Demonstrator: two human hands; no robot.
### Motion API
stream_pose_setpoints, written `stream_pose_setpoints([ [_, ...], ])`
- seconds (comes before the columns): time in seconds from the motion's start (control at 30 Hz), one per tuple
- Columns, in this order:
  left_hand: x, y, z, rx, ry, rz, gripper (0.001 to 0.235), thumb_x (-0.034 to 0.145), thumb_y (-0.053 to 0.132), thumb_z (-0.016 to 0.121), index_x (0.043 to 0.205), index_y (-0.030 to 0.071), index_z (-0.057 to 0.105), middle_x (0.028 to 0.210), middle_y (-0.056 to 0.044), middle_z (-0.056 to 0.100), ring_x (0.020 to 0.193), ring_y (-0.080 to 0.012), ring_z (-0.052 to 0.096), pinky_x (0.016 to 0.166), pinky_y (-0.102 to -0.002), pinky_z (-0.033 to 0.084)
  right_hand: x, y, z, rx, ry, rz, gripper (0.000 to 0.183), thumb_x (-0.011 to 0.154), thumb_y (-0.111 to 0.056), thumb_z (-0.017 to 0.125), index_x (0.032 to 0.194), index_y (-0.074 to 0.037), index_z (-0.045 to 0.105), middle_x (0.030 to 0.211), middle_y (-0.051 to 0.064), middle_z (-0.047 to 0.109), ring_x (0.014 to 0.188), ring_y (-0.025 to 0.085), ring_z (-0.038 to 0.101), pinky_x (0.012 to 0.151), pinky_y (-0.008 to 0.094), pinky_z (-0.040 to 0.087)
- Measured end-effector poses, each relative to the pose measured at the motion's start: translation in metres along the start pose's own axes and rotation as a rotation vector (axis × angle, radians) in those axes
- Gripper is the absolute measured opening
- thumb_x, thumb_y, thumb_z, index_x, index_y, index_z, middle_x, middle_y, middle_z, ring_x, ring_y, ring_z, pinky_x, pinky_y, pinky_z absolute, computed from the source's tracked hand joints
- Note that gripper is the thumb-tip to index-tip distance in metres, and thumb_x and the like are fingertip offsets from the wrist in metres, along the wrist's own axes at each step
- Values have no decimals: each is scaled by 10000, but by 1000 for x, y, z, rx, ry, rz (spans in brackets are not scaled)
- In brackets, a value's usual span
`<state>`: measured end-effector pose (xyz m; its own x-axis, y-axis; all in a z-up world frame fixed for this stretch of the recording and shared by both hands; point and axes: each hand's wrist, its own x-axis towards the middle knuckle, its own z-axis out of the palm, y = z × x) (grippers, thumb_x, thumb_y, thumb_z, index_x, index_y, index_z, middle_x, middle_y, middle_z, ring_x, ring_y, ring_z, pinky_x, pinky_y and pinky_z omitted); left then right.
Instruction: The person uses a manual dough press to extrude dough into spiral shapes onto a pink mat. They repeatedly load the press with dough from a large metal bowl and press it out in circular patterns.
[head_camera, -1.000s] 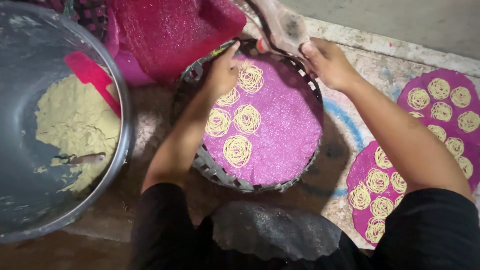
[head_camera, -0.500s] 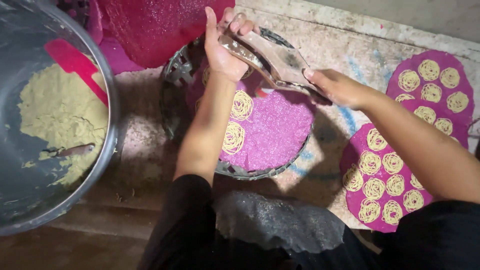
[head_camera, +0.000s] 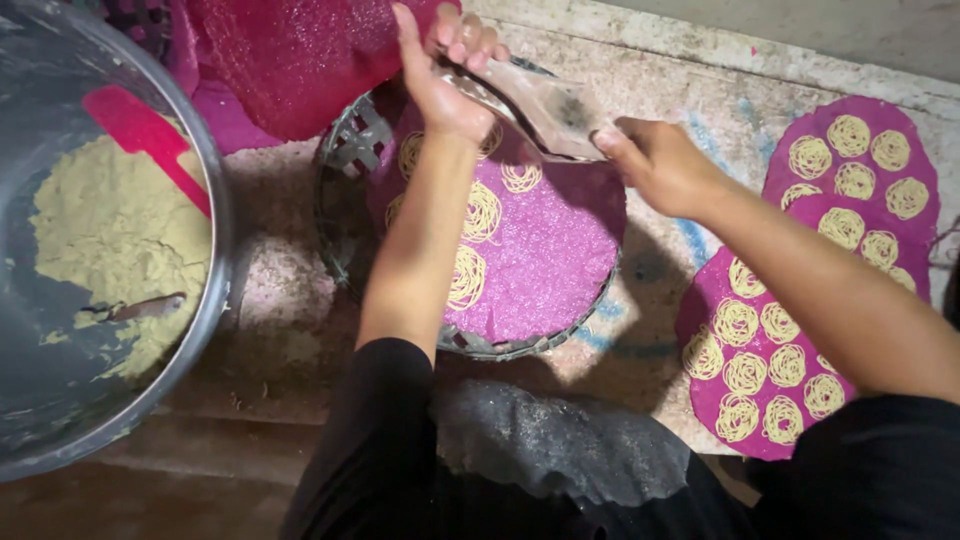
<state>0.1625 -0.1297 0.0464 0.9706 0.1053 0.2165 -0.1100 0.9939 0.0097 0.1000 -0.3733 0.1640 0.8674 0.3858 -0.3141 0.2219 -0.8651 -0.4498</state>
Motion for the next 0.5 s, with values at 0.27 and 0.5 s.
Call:
stream_pose_setpoints([
  [0.27,-10,-2,-2,0,80,4,540,1002,647,453,741,174,440,637,41,396,606,-147,429,700,-356,413,-6,-8,-5,-11,-107,134,614,1075,-548,347,979,-45,685,674,106,657,657,228,663,671,396,522],
  [0.5,17,-2,23,44,-103,77,465,1023,553,514,801,145,531,681,14,457,657,-182,451,796,-402,439,-1,-2,-13,54,98,-36,506,1087,-455,471,890,-21,639,642,63,579,621,187,579,618,369,469],
])
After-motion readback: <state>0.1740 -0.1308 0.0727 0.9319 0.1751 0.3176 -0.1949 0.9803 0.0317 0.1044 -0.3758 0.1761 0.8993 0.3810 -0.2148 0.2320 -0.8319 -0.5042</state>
